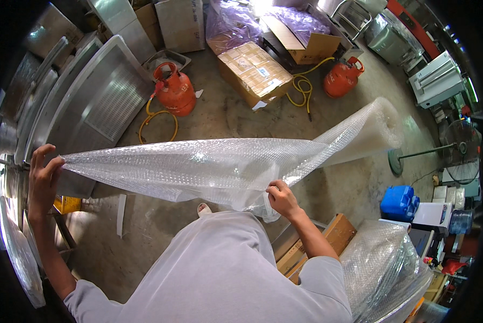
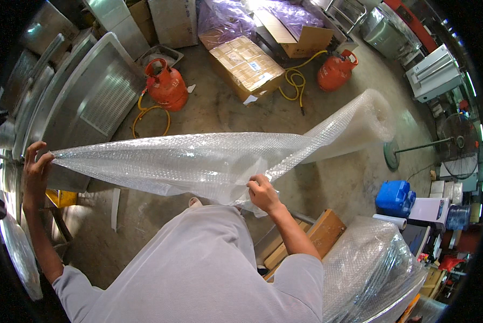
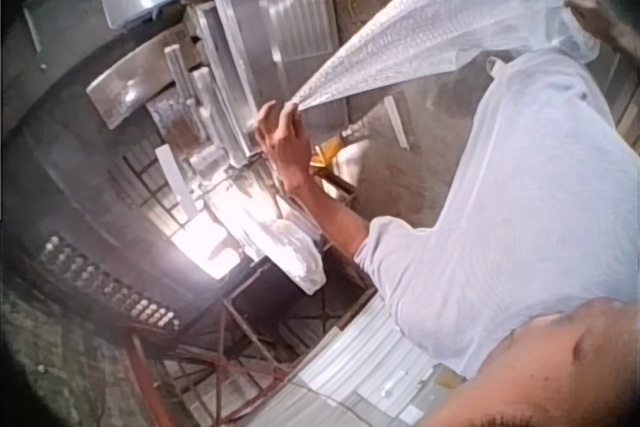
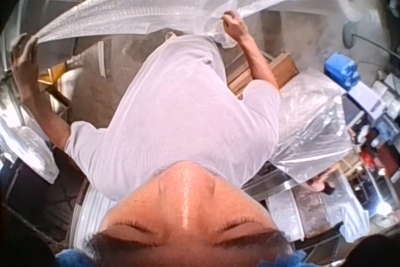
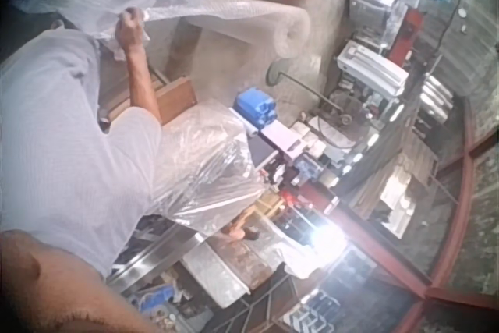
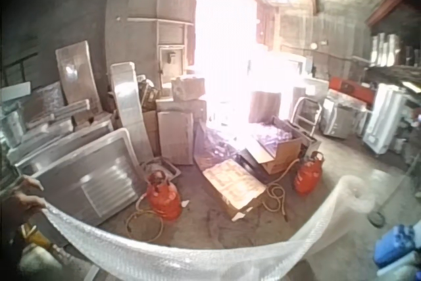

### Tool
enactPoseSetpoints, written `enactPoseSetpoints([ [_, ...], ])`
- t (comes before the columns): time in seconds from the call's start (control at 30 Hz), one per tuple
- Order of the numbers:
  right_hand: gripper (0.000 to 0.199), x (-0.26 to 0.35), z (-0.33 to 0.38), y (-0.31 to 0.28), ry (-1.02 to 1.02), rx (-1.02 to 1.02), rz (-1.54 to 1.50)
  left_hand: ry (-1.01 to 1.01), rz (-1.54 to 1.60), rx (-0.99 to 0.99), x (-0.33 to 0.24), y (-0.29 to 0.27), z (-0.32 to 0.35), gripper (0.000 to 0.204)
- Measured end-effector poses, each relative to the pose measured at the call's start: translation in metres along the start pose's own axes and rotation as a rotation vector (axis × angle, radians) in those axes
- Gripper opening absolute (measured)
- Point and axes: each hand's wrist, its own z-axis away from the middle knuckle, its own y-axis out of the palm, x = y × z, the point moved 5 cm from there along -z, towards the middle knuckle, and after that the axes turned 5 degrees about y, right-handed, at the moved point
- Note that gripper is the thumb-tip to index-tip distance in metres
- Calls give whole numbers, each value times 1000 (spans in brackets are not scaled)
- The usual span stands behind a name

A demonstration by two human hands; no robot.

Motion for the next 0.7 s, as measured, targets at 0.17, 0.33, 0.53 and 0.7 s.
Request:
enactPoseSetpoints([
  [0.17,28,-10,-11,-9,89,-109,84,9,10,-3,3,1,4,17],
  [0.33,41,-7,-25,1,41,36,249,2,22,-17,-3,-3,3,15],
  [0.53,59,21,-69,28,-7,138,259,40,14,-13,-8,-14,-3,17],
  [0.7,73,34,-118,41,14,52,356,54,-29,2,-13,-23,-6,20],
])
